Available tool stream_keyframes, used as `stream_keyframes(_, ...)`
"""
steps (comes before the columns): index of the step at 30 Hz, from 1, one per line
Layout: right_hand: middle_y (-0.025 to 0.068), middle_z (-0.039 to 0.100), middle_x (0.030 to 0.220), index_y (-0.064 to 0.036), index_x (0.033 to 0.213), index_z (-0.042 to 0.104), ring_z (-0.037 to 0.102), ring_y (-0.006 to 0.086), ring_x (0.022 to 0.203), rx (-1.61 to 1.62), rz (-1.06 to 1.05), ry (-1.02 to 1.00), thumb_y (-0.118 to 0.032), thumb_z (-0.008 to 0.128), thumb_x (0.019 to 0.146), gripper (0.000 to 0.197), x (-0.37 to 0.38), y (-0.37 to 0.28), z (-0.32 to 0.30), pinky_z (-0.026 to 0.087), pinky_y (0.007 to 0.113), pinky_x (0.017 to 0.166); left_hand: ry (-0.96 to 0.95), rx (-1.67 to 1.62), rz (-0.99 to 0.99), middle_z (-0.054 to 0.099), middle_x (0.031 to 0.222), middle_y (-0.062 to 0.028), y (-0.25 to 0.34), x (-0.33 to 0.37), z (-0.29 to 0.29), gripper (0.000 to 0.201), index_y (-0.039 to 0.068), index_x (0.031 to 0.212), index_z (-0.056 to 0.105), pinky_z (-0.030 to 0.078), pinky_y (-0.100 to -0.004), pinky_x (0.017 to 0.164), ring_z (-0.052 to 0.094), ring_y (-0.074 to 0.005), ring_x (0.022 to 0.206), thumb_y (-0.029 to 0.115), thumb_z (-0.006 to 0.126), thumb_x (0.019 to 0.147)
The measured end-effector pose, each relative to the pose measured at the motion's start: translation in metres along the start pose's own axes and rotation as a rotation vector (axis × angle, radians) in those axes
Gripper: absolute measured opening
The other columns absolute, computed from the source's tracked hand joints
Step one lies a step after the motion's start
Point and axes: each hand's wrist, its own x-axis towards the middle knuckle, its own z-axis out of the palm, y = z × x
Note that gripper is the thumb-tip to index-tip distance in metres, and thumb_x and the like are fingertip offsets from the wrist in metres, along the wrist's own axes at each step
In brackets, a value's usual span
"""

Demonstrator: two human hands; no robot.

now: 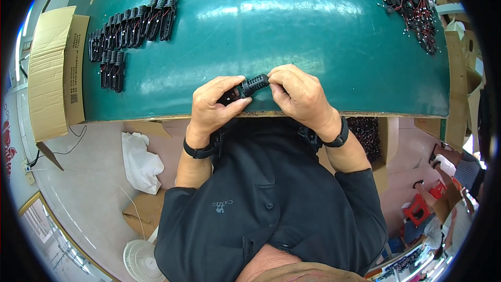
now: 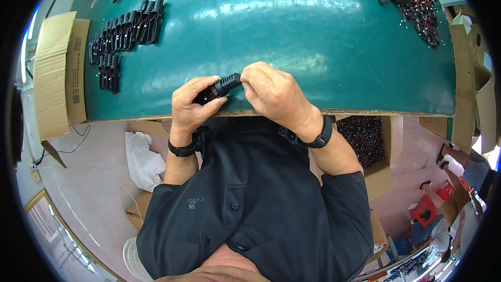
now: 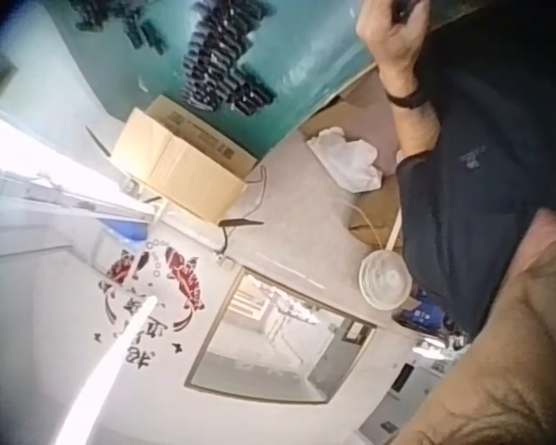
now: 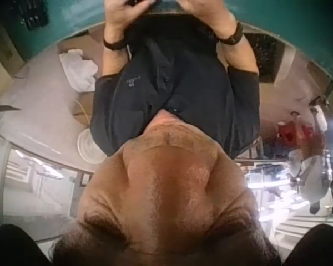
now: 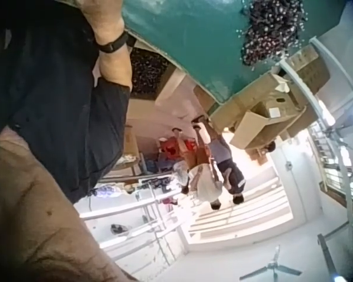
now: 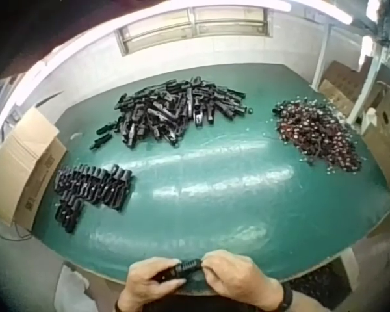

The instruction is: The person picks up a black plastic housing and a wire with a small component, inserts the wire into the housing, and presses a cap onto the end. After repeating this assembly, the person gathers the completed units and places them into a cardboard box.

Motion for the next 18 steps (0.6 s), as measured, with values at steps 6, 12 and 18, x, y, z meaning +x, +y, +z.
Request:
stream_keyframes(6, 0.0142, 0.070, 0.094, -0.0008, 0.103, 0.065, 0.071, 0.0305, 0.078, 0.097, 0.126, 0.057, 0.010, 0.071, 0.083, 0.023, -0.0001, 0.0023, -0.0021, 0.057, 0.038, 0.067, 0.003, 0.010, -0.001, 0.077, 0.098, -0.0125, 0.0022, 0.0012, -0.0007, 0.049, 0.001, 0.116, 0.076, 0.056, -0.0298, 0.072, 0.071, -0.0196, 0.078, 0.004, 0.091, 0.069)
stream_keyframes(12, 0.0114, 0.073, 0.099, 0.0011, 0.116, 0.069, 0.074, 0.0176, 0.079, 0.192, 0.294, -0.027, 0.011, 0.069, 0.089, 0.029, -0.0032, -0.0041, -0.0039, 0.060, 0.028, 0.068, -0.001, 0.005, -0.006, 0.077, 0.098, -0.0124, 0.0016, 0.0004, 0.0000, 0.049, 0.001, 0.115, 0.076, 0.056, -0.0294, 0.071, 0.071, -0.0189, 0.078, 0.004, 0.091, 0.069)
stream_keyframes(18, 0.0117, 0.073, 0.101, 0.0014, 0.118, 0.070, 0.075, 0.0170, 0.084, 0.275, 0.349, -0.160, 0.009, 0.071, 0.089, 0.030, -0.0020, -0.0048, -0.0095, 0.060, 0.028, 0.073, 0.019, -0.004, 0.013, 0.077, 0.099, -0.0120, 0.0003, 0.0017, 0.0004, 0.046, 0.003, 0.113, 0.077, 0.058, -0.0288, 0.069, 0.071, -0.0181, 0.075, 0.007, 0.092, 0.070)
